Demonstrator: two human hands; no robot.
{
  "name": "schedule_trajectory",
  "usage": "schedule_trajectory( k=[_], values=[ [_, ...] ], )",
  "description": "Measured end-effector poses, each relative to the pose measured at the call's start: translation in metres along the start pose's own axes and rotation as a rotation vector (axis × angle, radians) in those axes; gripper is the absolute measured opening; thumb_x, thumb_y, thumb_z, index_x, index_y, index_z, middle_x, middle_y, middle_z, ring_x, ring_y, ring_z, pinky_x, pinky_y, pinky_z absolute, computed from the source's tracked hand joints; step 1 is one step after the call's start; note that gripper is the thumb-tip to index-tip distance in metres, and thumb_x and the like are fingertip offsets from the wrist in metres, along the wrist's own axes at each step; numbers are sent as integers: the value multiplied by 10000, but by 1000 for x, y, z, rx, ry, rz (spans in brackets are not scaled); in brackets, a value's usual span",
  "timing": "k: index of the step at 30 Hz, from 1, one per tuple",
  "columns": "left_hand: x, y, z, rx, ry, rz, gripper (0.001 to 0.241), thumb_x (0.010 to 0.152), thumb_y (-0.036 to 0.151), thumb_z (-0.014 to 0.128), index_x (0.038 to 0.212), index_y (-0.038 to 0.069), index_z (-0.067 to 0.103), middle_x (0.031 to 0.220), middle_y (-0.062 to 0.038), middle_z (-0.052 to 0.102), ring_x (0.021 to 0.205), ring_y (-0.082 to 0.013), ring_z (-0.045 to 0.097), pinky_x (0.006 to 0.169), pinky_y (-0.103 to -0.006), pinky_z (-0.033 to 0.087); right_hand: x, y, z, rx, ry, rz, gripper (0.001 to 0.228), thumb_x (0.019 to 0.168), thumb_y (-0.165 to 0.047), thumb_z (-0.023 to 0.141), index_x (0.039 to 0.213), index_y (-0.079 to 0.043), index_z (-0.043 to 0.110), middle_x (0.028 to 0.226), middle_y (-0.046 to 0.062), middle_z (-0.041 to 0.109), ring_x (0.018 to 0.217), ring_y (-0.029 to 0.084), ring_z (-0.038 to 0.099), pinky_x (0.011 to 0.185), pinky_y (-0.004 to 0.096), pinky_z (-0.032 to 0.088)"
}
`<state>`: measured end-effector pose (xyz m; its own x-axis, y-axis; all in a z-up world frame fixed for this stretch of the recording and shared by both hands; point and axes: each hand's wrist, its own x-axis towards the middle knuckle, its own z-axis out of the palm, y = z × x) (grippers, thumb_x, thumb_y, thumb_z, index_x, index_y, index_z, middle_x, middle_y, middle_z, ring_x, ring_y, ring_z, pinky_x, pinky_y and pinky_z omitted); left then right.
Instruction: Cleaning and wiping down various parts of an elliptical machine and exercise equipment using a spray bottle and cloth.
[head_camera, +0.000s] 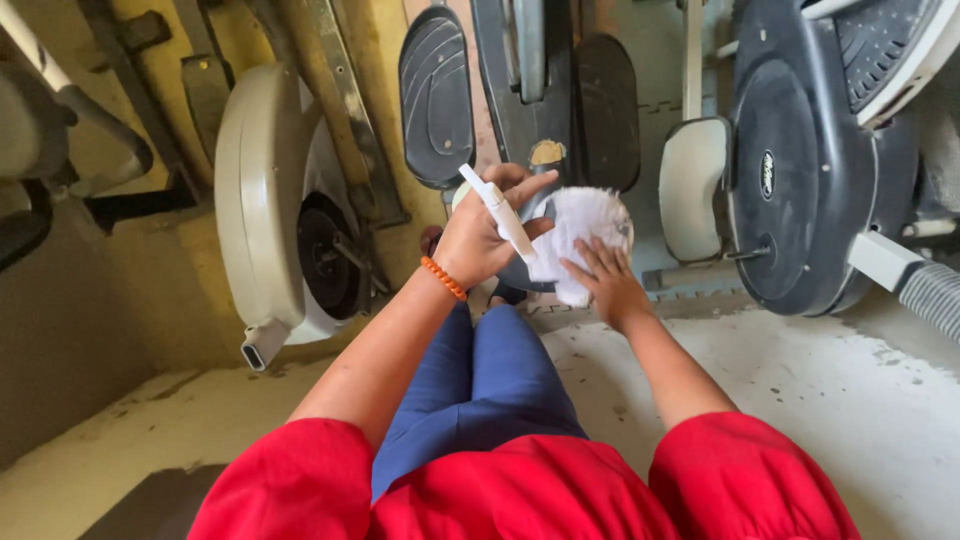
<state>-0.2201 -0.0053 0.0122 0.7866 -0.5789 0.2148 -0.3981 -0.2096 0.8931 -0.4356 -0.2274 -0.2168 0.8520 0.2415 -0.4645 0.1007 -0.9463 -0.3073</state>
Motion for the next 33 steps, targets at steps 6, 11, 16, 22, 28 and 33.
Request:
schedule_trajectory(
  k=[6,11,16,22,28,33],
  values=[
    [-6,-13,-9,-29,51,1,508,911,306,829,1379,185,672,1131,-102,608,912,-298,699,817,-419,597,140,-18,-12,345,230,309,886,1004,-149,573,1693,-344,53,1727,172,-9,1557,483,132,1214,626,294],
    [-18,-3,-34,16,75,2,504,944,318,800,1402,163,656,1135,-142,592,948,-331,688,851,-457,571,77,-56,-30,2,464,88,626,1009,-155,542,1613,-256,411,1655,234,302,1484,538,295,1100,620,420],
    [-35,-6,-56,54,107,-52,514,935,333,799,1403,178,656,1143,-154,595,962,-375,686,873,-468,561,-24,-6,-12,164,157,-142,756,656,37,688,1339,-286,660,1637,5,437,1530,320,363,1206,501,367],
    [-48,-10,-76,15,161,-48,531,909,413,801,1389,229,670,1148,-111,611,987,-324,701,903,-427,564,-52,30,-22,702,568,940,347,998,-71,559,1263,129,664,1157,364,680,1210,465,619,1027,542,479],
    [-68,-20,-123,-50,195,-56,502,904,369,806,1375,255,678,1133,-118,621,979,-359,703,886,-458,572,20,-57,-120,783,923,1069,661,1102,-612,610,1135,44,679,1145,303,699,1179,396,656,1009,464,506],
    [-90,-32,-181,-29,234,-86,516,892,361,826,1377,270,677,1159,-82,629,984,-300,709,896,-426,577,75,-206,-201,1014,870,779,597,1138,-431,521,1384,113,546,1387,356,556,1364,415,504,1158,490,393]
  ],
)
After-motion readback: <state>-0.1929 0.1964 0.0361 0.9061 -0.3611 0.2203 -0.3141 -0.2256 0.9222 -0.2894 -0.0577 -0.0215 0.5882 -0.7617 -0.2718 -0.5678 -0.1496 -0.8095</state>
